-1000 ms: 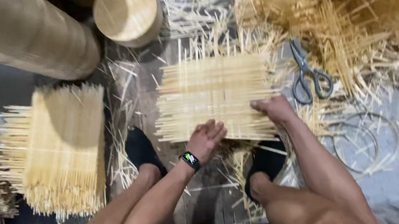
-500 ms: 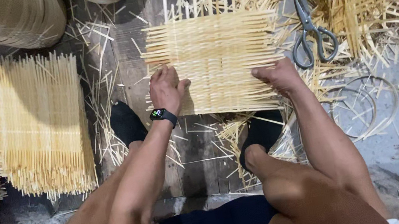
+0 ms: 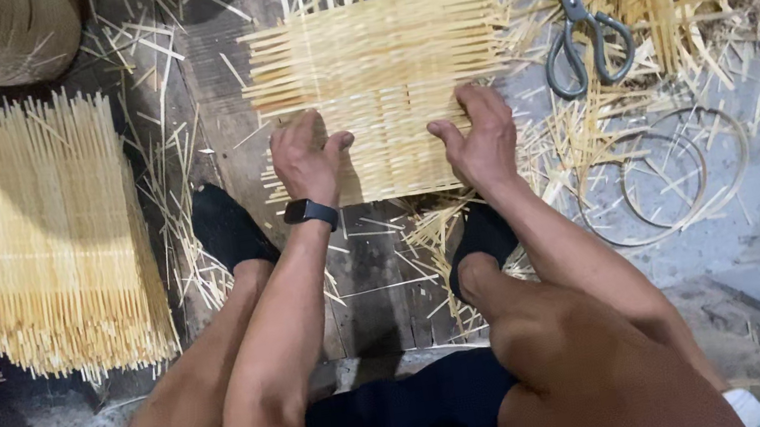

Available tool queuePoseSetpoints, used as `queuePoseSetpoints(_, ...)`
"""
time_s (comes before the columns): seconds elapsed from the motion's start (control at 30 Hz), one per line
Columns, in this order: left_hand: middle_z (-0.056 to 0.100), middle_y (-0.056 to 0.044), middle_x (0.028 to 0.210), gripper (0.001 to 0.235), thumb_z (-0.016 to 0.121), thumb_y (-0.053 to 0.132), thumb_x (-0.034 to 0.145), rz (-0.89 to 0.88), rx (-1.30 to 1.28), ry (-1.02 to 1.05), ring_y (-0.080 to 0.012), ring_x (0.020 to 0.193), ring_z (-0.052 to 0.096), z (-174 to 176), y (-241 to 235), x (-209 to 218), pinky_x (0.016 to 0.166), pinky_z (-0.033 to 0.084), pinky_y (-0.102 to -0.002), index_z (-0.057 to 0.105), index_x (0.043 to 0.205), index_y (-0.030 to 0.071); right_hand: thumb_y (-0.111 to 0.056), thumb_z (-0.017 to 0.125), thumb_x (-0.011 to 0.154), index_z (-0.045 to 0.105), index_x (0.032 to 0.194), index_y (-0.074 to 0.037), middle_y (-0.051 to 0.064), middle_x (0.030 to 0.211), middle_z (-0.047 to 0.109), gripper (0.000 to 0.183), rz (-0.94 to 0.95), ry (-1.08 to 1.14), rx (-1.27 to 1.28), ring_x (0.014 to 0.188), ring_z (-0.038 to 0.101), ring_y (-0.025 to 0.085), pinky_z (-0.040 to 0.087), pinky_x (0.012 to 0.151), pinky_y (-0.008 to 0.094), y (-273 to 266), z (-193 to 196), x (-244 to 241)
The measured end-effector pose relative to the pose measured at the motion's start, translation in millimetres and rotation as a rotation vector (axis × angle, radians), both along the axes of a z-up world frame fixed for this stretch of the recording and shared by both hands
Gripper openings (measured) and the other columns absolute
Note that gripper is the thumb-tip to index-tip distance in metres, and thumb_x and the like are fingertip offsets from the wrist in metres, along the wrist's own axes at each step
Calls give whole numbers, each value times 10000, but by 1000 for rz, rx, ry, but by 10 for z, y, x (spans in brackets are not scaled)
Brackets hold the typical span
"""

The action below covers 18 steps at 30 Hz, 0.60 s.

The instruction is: The person places a circular bamboo frame onto a woven bamboo mat, then uses shears to trim the excess mat material around the frame's edge. The finished basket is set aside, and the process is repeated with additional mats and frames.

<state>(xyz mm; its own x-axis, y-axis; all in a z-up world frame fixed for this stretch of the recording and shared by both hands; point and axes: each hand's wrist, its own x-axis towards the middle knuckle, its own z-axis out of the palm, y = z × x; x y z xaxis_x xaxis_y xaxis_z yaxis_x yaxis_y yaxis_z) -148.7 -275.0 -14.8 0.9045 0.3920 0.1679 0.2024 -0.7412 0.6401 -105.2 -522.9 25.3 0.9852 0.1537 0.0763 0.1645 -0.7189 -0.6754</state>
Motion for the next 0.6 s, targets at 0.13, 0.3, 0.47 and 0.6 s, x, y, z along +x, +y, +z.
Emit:
queuePoseSetpoints(0.13, 734, -137, 1084, 553, 955, 207, 631, 3, -26, 1, -336, 1043, 619, 47, 4, 7, 982, 482, -458, 750, 1108, 16, -224, 899, 788, 695, 1171, 47, 201, 1175, 670, 511, -25, -5, 27, 1131, 621, 393, 475, 998, 470, -30, 23, 6)
queuePoseSetpoints(0.3, 704, -160, 1119, 587, 952, 210, 667, -82, 52, -11, -347, 1049, 595, 117, -10, -23, 964, 485, -446, 725, 1164, -5, -231, 910, 791, 699, 1178, 41, 192, 1187, 664, 518, 5, -95, -21, 1143, 602, 379, 427, 1000, 487, -31, 52, -33)
queuePoseSetpoints(0.47, 579, -216, 1335, 640, 939, 228, 776, -168, 194, 94, -405, 1230, 514, 296, 0, -19, 1072, 447, -504, 674, 1316, 9, -253, 898, 788, 706, 1192, 40, 185, 1189, 654, 534, 2, -120, -56, 1127, 587, 373, 418, 989, 479, -42, 51, -36)
queuePoseSetpoints(0.6, 373, -245, 1576, 974, 952, 309, 551, -700, 307, 164, -536, 1449, 276, 448, -100, 154, 1176, 305, -580, 618, 1438, 86, -261, 885, 813, 704, 1178, 28, 166, 1197, 646, 499, 5, -114, -33, 1135, 571, 360, 418, 998, 472, -41, 66, -27)
